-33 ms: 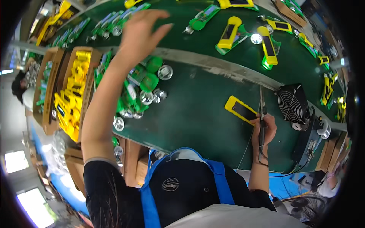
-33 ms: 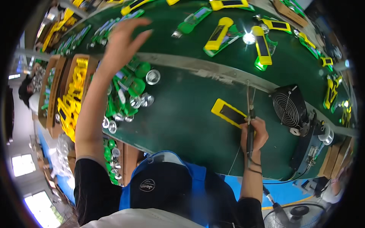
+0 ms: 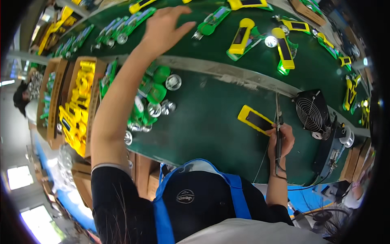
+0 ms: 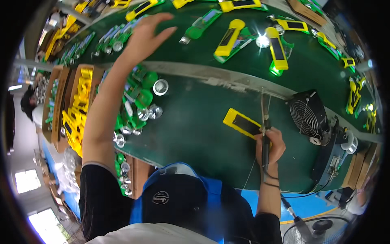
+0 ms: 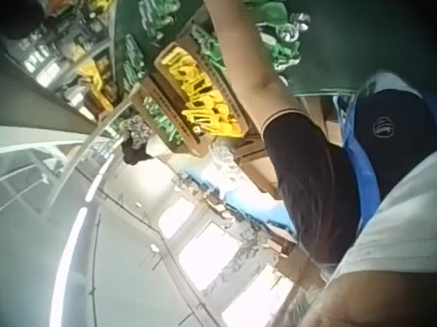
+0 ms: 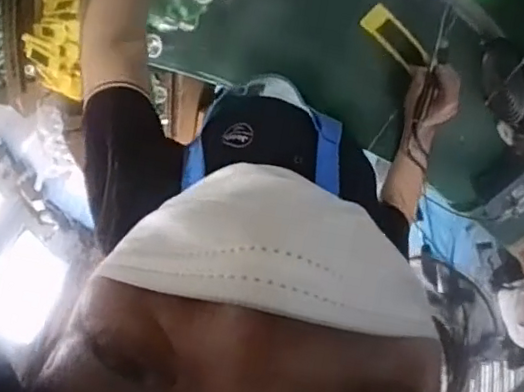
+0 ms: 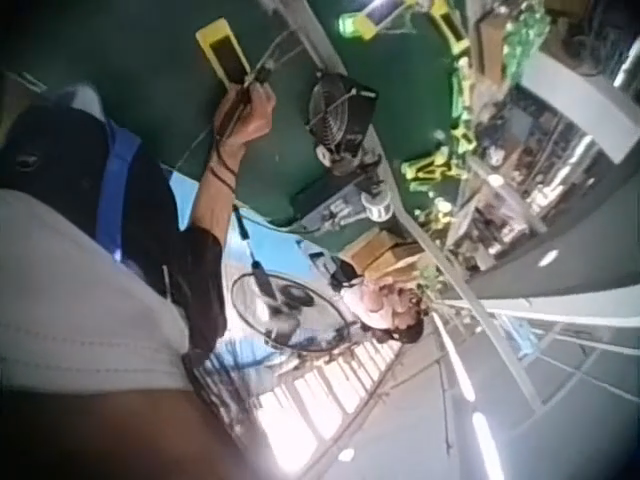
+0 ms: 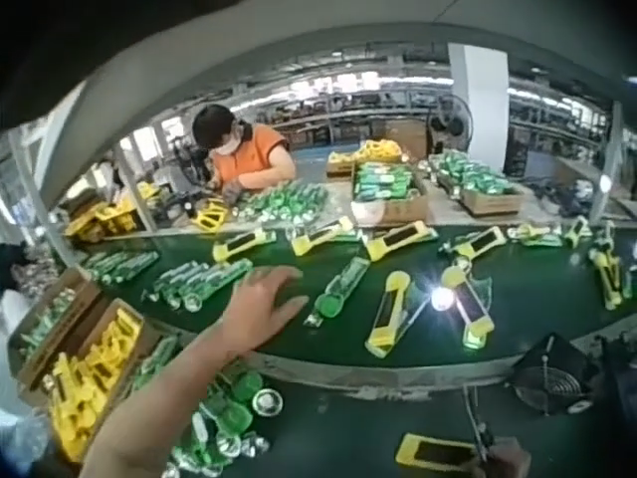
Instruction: Soldering wires and components onto a circuit board for solar lamp assembly.
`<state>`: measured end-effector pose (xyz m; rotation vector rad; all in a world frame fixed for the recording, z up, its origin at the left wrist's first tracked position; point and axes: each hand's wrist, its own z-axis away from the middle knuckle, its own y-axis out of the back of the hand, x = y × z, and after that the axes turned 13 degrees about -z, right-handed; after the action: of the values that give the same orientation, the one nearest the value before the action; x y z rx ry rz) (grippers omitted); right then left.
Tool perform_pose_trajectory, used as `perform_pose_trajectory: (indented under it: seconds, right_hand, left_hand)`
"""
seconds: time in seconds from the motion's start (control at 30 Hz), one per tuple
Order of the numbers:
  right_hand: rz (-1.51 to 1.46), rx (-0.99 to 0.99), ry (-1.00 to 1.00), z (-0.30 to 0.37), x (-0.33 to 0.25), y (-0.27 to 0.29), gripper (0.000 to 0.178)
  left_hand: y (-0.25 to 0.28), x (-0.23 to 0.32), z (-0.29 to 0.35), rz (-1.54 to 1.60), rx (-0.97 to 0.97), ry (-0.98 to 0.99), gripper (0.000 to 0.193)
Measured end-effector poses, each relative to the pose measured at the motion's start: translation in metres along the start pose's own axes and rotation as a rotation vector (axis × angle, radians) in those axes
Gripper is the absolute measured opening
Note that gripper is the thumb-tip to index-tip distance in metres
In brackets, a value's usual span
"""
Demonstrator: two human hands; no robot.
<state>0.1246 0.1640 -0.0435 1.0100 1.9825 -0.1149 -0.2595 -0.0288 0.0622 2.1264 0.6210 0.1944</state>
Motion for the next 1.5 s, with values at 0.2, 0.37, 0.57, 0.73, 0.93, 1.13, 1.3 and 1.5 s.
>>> perform_pose_trajectory:
  seconds: [0.2, 0.37, 0.57, 0.73, 0.93, 1.13, 1.3, 1.5]
  right_hand:
    - [0.088, -0.098, 0.02, -0.008, -0.005, 0.006, 0.031]
    - [-0.102, 0.02, -0.025, -0.019, 0.006, -0.009, 0.025]
    - [0.091, 0.03, 0.202, -0.042, -0.018, 0.003, 0.035]
    - [-0.024, 0.247, 0.034, -0.032, -0.044, 0.035, 0.031]
    - [-0.183, 0.256, 0.076, 0.042, -0.056, 0.113, 0.032]
    - [-0.893, 0.52, -0.498, 0.087, -0.052, 0.082, 0.025]
    - [-0.762, 0.427, -0.577, 0.072, -0.053, 0.068, 0.029]
    - [-0.543, 0.289, -0.635, 0.06, -0.065, 0.047, 0.02]
  left_hand:
    - [-0.135, 0.022, -0.095, 0.036, -0.559, 0.242, 0.076]
    - [-0.08, 0.052, -0.076, 0.324, -0.735, 0.047, 0.054]
    - [0.079, 0.141, 0.066, 1.044, -0.993, 0.434, 0.056]
    - [0.087, 0.201, 0.113, 1.472, -1.126, 0.724, 0.074]
    - [0.079, 0.214, 0.112, 0.981, -0.761, 0.38, 0.047]
    - [0.036, 0.235, 0.097, 0.766, -0.398, -0.307, 0.022]
    - [0.022, 0.241, 0.099, 0.801, -0.33, -0.337, 0.018]
    - [0.03, 0.25, 0.111, 0.615, -0.289, -0.103, 0.019]
